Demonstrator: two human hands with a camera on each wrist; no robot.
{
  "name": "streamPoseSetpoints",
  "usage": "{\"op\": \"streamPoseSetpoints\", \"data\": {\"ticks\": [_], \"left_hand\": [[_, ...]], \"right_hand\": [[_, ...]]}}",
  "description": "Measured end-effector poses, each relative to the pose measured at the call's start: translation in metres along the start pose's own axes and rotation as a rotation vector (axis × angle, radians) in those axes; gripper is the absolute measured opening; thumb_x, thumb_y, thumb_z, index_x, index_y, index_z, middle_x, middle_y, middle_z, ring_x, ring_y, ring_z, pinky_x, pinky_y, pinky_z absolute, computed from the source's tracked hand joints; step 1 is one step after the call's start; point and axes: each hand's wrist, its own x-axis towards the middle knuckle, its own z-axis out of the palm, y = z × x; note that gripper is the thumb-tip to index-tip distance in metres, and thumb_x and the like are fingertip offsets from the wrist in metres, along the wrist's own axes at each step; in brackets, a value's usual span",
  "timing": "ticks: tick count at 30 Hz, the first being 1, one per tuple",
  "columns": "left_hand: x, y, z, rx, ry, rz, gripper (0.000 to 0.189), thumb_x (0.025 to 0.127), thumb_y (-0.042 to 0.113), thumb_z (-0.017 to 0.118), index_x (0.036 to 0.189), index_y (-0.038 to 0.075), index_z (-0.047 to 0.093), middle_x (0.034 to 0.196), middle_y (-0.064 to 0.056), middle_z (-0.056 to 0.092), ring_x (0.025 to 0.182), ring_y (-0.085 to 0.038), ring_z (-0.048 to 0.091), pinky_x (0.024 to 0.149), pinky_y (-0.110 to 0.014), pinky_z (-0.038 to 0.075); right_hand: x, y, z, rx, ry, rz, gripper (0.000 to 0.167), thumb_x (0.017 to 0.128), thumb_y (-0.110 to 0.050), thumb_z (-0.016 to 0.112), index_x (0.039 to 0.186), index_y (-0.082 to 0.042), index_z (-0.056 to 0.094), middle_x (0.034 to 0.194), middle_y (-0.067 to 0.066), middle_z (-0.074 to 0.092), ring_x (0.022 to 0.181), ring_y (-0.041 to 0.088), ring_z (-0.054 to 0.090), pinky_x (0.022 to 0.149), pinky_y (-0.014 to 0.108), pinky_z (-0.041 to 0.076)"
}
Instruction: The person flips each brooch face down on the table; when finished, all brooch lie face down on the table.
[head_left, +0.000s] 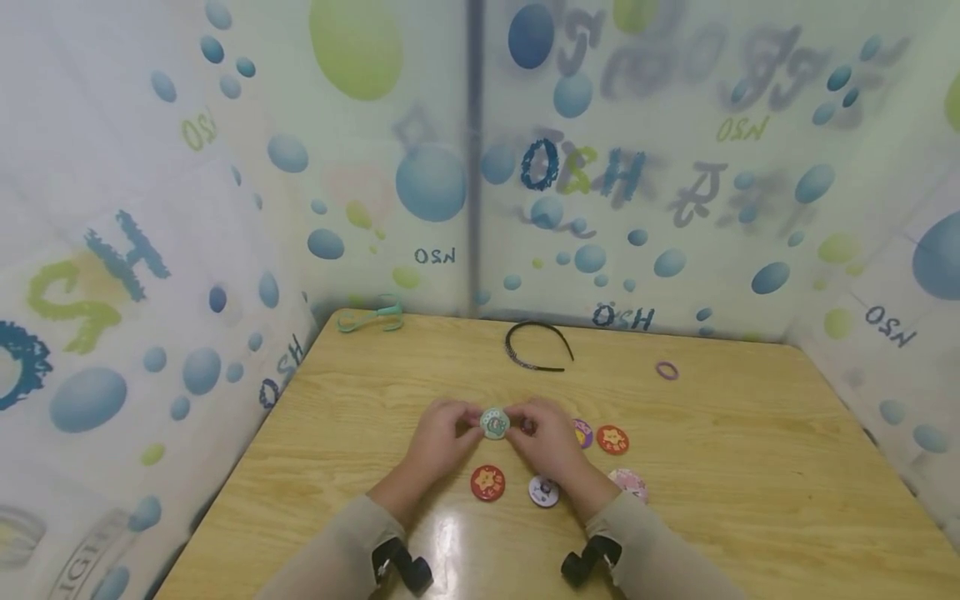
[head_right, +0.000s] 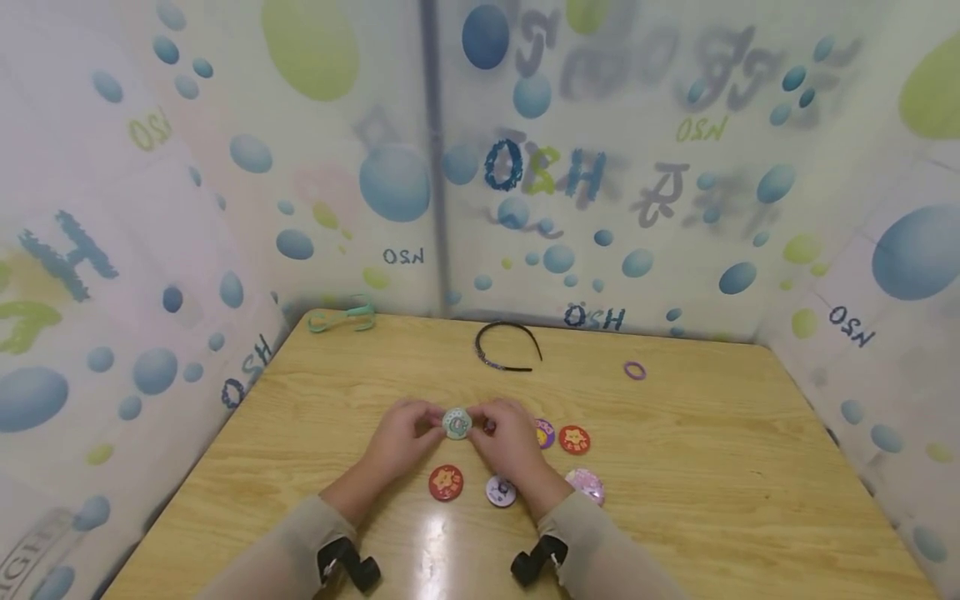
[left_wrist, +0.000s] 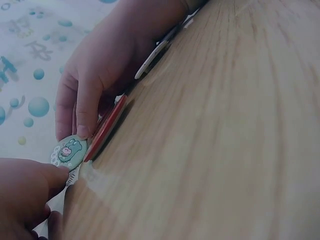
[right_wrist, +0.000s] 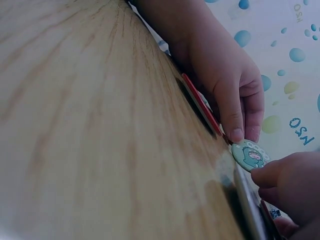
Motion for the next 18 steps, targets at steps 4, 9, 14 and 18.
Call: {"op": "streamPoseSetpoints", "data": {"ticks": [4,9,14,18], "left_hand": [[-0.0011,-0.0001,-0.0002,-0.010,0.006,-0.005,0.018,0.090,0.014,0.086,0.106,0.014,0.079,0.096,0.005,0.075,0.107,-0.024,0.064,0.101,-0.051,0.050],[-0.0011,-0.0006,-0.0001,-0.026,0.017,-0.005,0.016,0.090,0.014,0.086,0.105,0.016,0.080,0.095,0.007,0.075,0.104,-0.022,0.065,0.099,-0.049,0.051],[-0.0014,0.0002,-0.0006,-0.040,0.027,-0.008,0.016,0.090,0.012,0.086,0.104,0.016,0.080,0.094,0.007,0.075,0.098,-0.018,0.064,0.093,-0.045,0.052],[-0.0014,0.0024,-0.0027,-0.058,0.035,-0.011,0.015,0.090,0.011,0.086,0.103,0.015,0.080,0.093,0.006,0.075,0.096,-0.018,0.064,0.092,-0.045,0.053]], "right_hand": [[-0.0002,0.0004,0.0000,0.026,0.003,0.000,0.026,0.087,-0.013,0.089,0.110,-0.023,0.081,0.087,-0.015,0.065,0.084,0.011,0.058,0.080,0.035,0.049],[-0.0006,0.0005,-0.0003,0.059,0.019,-0.016,0.027,0.086,-0.008,0.089,0.109,-0.019,0.082,0.090,-0.011,0.071,0.083,0.012,0.061,0.077,0.034,0.052],[-0.0011,-0.0010,-0.0011,0.085,0.034,-0.012,0.023,0.087,-0.007,0.087,0.108,-0.017,0.083,0.091,-0.010,0.072,0.079,0.011,0.061,0.072,0.030,0.053],[-0.0012,-0.0019,-0.0009,0.085,0.037,0.012,0.019,0.090,-0.011,0.086,0.107,-0.019,0.083,0.092,-0.013,0.071,0.082,0.010,0.061,0.075,0.031,0.052]]}}
